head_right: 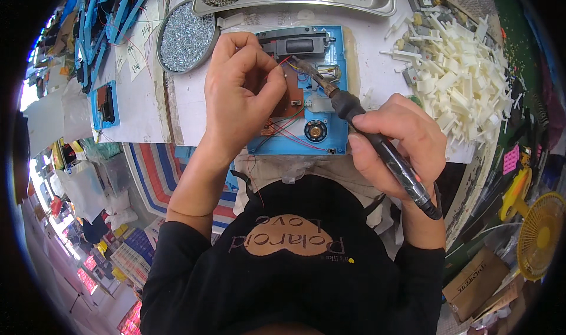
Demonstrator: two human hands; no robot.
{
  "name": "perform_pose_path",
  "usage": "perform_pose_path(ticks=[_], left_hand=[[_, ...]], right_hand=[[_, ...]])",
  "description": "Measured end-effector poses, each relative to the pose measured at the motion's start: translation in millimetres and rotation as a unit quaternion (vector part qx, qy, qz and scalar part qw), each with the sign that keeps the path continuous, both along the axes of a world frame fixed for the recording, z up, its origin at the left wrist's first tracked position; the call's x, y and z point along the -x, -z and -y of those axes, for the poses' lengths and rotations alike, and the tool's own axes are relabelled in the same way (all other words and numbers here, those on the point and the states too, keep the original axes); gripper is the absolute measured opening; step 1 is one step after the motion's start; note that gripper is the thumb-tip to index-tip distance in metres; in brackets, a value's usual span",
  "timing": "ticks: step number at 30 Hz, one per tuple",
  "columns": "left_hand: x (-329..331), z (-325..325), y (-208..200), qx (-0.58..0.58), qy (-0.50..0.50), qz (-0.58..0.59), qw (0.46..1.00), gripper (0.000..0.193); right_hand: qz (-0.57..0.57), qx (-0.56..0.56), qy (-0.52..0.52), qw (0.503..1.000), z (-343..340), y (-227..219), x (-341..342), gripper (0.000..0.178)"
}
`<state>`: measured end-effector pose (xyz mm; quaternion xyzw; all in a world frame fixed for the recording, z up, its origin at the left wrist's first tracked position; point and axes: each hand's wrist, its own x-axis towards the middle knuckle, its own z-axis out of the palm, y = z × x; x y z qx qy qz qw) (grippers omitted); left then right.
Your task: The recorder is assembling an electronic device, involving soldering, fitting plastic parts, and using a power screwdriver.
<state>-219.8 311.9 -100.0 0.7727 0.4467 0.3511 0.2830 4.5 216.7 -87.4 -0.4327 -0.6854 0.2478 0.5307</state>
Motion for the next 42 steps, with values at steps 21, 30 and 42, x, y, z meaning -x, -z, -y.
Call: perform_pose_path(ticks=[21, 30, 42], left_hand=[[0.9, -0.2, 5.3, -0.003, -0.002, 0.026, 1.0, 0.008], [0.1, 1.0, 5.2, 0.005, -0.008, 0.031, 0.999, 0.009], [0.4, 0.8, 3.7, -0.007, -0.002, 0.028, 1.0, 0.008]], right_hand=[[0.129, -0.052, -0.007, 0.99, -7.4, -6.9, -0.7, 0.029], [0.102, -0.046, -0.013, 0.994, -6.6, -6.3, -3.3, 0.029], [0.101, -0.047, -0.02, 0.994, -12.0, -6.6, -1.0, 0.03]])
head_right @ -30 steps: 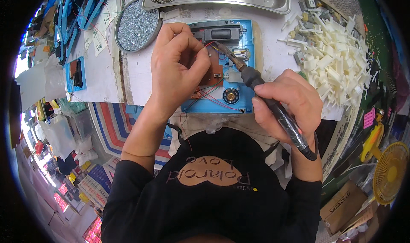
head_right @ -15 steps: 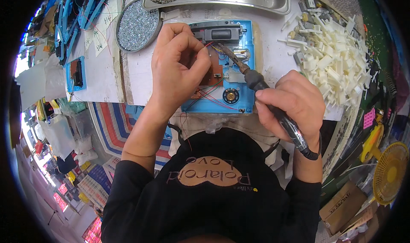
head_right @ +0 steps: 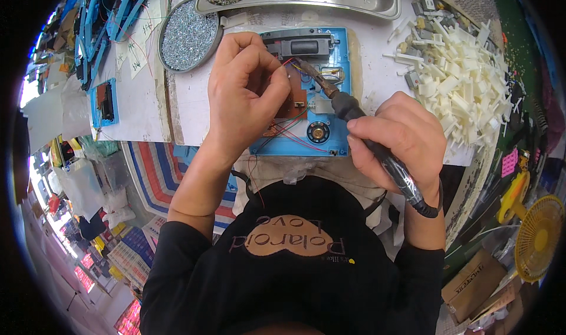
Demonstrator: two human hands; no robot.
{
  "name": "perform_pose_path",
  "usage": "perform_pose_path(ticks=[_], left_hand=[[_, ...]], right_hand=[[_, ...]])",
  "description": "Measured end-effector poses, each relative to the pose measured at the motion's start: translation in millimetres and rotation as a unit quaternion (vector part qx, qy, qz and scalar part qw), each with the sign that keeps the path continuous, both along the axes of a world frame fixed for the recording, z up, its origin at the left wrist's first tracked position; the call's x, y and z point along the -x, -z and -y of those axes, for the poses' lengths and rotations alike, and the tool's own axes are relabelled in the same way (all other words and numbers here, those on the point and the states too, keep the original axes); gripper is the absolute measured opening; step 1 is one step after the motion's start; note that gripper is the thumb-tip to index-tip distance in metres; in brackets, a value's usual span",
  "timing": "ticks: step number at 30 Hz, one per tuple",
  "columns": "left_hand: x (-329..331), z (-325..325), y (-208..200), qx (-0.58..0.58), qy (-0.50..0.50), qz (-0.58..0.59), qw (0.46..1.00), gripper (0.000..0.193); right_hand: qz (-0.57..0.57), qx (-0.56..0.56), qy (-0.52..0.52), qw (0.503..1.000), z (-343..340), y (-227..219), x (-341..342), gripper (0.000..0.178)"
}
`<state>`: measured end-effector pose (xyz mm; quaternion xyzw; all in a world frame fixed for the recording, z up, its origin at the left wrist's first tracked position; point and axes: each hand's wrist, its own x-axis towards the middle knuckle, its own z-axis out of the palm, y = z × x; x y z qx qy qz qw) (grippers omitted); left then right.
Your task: The recorder is assembling an electronic device, involving soldering, fitting plastic parts, and using a power screwdriver.
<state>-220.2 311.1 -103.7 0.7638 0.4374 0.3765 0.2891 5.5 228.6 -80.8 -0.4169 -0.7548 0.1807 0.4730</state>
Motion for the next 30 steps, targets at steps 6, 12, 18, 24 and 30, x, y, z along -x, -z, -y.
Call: perform_pose_path(ticks=[6, 12, 18, 24, 30], left_hand=[[0.1, 0.0, 1.7, -0.007, -0.002, 0.004, 1.0, 0.009], [0.5, -0.3, 1.0, -0.011, 0.005, 0.004, 1.0, 0.009], [0.1, 0.1, 1.9, -0.023, 0.013, 0.009, 1.0, 0.01], [-0.1, 0.9, 0.6, -0.01, 0.011, 0.008, 1.0, 0.01], [-0.3, -1.0, 0.9, -0.011, 0.006, -0.003, 1.0, 0.008]], right_hand=[[-0.003, -0.006, 0.004, 1.0, 0.1, 0.3, 0.1, 0.028], [0.002, -0.003, 0.002, 1.0, 1.2, -1.3, -0.8, 0.028], [0.001, -0.003, -0.004, 1.0, -0.5, 0.5, 0.2, 0.029], [-0.001, 0.0, -0.001, 1.0, -0.1, 0.7, 0.2, 0.03], [0.002, -0.001, 0.01, 1.0, -0.8, -0.8, 1.1, 0.029]])
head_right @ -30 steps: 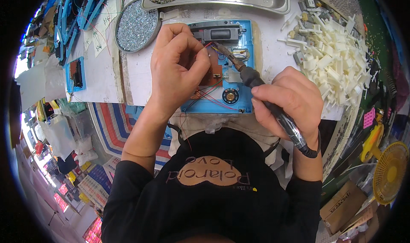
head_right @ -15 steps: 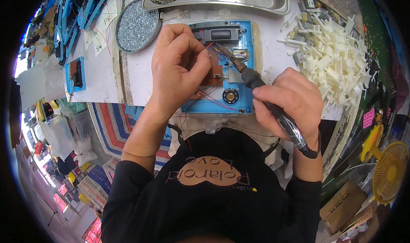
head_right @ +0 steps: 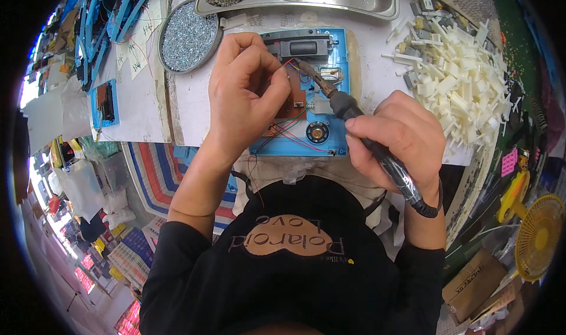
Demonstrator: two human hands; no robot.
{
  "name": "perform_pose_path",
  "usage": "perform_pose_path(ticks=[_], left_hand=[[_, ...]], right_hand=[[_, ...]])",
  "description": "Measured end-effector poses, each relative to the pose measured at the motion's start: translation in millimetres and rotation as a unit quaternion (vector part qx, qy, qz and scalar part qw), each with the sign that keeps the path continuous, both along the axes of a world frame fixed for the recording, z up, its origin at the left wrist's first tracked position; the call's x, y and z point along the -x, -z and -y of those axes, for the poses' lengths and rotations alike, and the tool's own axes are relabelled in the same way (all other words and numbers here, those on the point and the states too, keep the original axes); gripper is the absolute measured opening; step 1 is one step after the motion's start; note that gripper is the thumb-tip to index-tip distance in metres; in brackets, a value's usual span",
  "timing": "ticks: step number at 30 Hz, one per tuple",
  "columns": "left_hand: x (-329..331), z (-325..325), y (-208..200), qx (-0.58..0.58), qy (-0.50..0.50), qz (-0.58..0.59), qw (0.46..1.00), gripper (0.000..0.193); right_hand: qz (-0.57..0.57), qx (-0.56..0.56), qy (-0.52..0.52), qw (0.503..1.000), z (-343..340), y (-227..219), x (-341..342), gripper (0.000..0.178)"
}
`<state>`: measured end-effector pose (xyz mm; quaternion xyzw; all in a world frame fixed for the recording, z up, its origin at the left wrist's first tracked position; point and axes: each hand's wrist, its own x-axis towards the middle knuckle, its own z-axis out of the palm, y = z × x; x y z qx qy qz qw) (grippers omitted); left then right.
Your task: The recorder is assembling an electronic device, involving soldering, fitting plastic parts, and using a power screwdriver.
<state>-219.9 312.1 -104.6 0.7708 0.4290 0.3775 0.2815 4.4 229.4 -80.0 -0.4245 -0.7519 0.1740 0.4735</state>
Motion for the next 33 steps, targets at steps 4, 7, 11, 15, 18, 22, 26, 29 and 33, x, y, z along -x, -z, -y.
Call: perform_pose_path(ticks=[4, 7, 11, 15, 18, 22, 26, 29, 33], left_hand=[[-0.6, 0.5, 0.8, 0.004, -0.004, 0.011, 1.0, 0.009], [-0.9, 0.8, 0.9, 0.012, -0.007, 0.009, 1.0, 0.009], [-1.2, 0.3, 0.3, 0.013, -0.009, 0.002, 1.0, 0.009], [-1.8, 0.3, -0.3, 0.014, -0.01, 0.005, 1.0, 0.009], [-2.8, 1.2, -2.6, 0.025, -0.012, -0.002, 1.0, 0.009], [-2.7, 0.3, -0.4, 0.019, -0.01, 0.002, 1.0, 0.009], [-3.1, 0.3, -0.7, 0.014, -0.009, 0.0, 1.0, 0.009], [-3.1, 0.3, 0.1, 0.012, -0.011, 0.001, 1.0, 0.01], [-3.0, 0.9, 0.8, 0.017, -0.014, -0.004, 1.0, 0.01]], right_hand=[[0.0, 0.004, 0.0, 1.0, 0.6, -1.1, -0.1, 0.029], [-0.001, 0.004, 0.0, 1.0, 0.4, -0.7, -0.8, 0.029], [-0.008, -0.001, -0.002, 1.0, -0.2, 1.8, -1.1, 0.027], [-0.034, 0.012, 0.001, 0.999, 1.1, 1.9, -3.2, 0.026], [-0.034, 0.016, -0.009, 0.999, 2.9, 1.9, -4.9, 0.028], [-0.035, 0.015, -0.011, 0.999, 5.0, -0.3, -8.0, 0.028], [-0.037, 0.018, -0.007, 0.999, 6.6, -1.4, -8.4, 0.028], [-0.037, 0.021, -0.005, 0.999, 6.8, -0.9, -9.0, 0.027], [-0.038, 0.023, -0.004, 0.999, 6.4, -0.9, -9.5, 0.027]])
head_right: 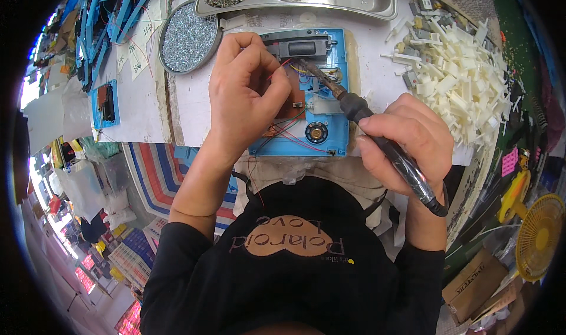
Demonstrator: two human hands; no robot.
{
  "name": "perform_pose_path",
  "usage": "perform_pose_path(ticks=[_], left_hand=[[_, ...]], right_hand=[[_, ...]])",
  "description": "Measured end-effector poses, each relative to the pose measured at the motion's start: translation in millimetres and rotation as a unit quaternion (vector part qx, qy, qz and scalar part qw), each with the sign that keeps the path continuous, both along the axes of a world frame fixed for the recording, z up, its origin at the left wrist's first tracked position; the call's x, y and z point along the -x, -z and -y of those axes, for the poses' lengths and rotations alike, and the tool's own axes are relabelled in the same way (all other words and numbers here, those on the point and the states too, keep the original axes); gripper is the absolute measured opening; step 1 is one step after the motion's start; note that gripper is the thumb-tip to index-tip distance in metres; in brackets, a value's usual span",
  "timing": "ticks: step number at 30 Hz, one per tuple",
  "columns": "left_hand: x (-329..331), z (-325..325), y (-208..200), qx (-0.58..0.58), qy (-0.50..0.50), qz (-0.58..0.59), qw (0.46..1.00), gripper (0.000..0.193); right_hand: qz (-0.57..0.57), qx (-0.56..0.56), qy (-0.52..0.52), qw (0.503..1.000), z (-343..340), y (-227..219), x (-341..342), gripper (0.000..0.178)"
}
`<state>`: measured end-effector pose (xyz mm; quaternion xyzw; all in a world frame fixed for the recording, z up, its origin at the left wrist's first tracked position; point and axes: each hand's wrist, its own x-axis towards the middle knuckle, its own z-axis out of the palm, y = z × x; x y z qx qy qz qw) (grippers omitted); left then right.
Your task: The recorder is assembling an electronic device, involving soldering, fitting plastic parts, and using a power screwdriver.
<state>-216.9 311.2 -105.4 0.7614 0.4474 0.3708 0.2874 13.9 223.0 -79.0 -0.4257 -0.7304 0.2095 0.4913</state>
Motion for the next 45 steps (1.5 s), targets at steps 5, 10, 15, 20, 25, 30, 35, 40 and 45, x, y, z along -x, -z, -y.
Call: perform_pose_path(ticks=[5, 10, 15, 20, 25, 30, 35, 40, 45], left_hand=[[0.0, -1.5, 0.2, -0.013, 0.001, -0.014, 1.0, 0.011], [-2.4, -0.7, 0.7, -0.003, -0.009, -0.013, 1.0, 0.012], [-3.7, -1.9, 3.3, -0.02, -0.009, -0.013, 1.0, 0.012], [-3.5, -1.3, 3.2, -0.019, -0.014, -0.014, 1.0, 0.012], [-3.6, -2.1, 2.5, -0.025, -0.013, -0.019, 0.999, 0.012], [-4.1, -1.5, 3.7, -0.019, -0.015, -0.011, 1.0, 0.012], [-4.3, -1.6, 5.0, -0.022, -0.016, -0.013, 1.0, 0.012], [-4.8, -1.3, 5.1, -0.03, -0.019, -0.021, 0.999, 0.012], [-5.1, -1.3, 6.1, -0.036, -0.021, -0.017, 0.999, 0.012]], right_hand=[[-0.008, 0.029, -0.001, 1.0, -0.5, -2.3, -3.2, 0.026], [0.006, 0.042, -0.01, 0.999, -8.1, -7.9, -4.4, 0.025], [0.032, 0.046, -0.004, 0.998, -15.2, -7.4, -0.8, 0.024], [0.033, 0.042, -0.008, 0.999, -18.8, -7.8, 2.1, 0.024], [0.036, 0.045, -0.002, 0.998, -17.9, -8.0, 2.3, 0.024], [0.034, 0.044, 0.001, 0.998, -17.4, -7.7, 2.5, 0.023], [0.024, 0.049, 0.008, 0.998, -16.8, -7.3, 3.5, 0.024], [0.019, 0.048, 0.004, 0.999, -15.9, -7.1, 3.3, 0.025], [0.004, 0.044, -0.005, 0.999, -8.1, -13.0, -0.4, 0.026]])
